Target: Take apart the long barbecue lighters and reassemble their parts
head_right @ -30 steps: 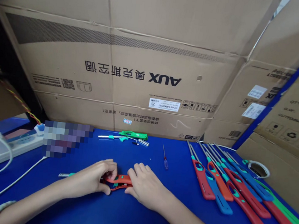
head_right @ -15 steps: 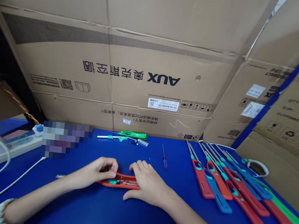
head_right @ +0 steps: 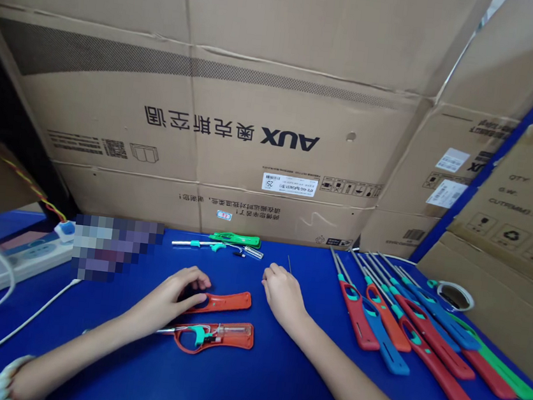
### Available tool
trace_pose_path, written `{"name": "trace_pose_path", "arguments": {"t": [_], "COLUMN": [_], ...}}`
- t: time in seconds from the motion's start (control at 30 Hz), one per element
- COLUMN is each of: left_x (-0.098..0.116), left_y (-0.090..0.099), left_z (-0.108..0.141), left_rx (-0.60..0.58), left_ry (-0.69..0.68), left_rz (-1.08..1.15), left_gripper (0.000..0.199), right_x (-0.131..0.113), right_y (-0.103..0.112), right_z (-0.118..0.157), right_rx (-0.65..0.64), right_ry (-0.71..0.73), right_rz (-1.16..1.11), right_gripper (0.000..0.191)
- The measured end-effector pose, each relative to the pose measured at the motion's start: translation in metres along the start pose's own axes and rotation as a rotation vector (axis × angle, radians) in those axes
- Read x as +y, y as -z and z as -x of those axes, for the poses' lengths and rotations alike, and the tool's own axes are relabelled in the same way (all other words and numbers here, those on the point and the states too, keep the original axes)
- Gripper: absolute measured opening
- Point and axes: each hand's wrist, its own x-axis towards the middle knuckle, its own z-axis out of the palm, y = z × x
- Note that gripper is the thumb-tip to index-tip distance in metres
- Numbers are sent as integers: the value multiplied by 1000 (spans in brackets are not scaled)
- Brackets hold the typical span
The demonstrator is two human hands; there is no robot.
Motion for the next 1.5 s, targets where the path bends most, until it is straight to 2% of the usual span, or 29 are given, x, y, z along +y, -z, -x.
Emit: {"name": "trace_pose_path", "arguments": {"t": [0.13, 0.27, 0.4, 0.6, 0.9, 1.17, 1.3, 1.5], "left_x": [7, 21, 28, 25, 25, 22, 24, 19], "left_y": [9, 20, 27, 35, 38, 39, 38, 37], "left_z": [1, 5, 11, 13, 13, 15, 15, 15], "left_rx": [-17, -184, -310, -342, -348, -389, -385, -384], "left_ry": [-45, -131, -125, -96, -79, -90, -86, -95], "left_rz": [-63, -61, -131, -226, -264, -258, -254, -275], "left_gripper": [9, 12, 33, 53, 48, 55, 54, 53], "right_x": [0, 4, 6, 3, 4, -6, -5, 12], "right_y": [-5, -9, -14, -13, -3, -8, 2, 20], "right_z": [0, -1, -3, 0, 4, 3, 1, 0], "right_rx": [7, 5, -18, -62, -143, -70, -24, 8], "right_ry": [-10, -7, 9, 60, 86, 50, 66, 42], "right_rz": [62, 129, 198, 264, 242, 134, 57, 52], "right_gripper": [17, 19, 22, 20, 19, 23, 21, 16]}}
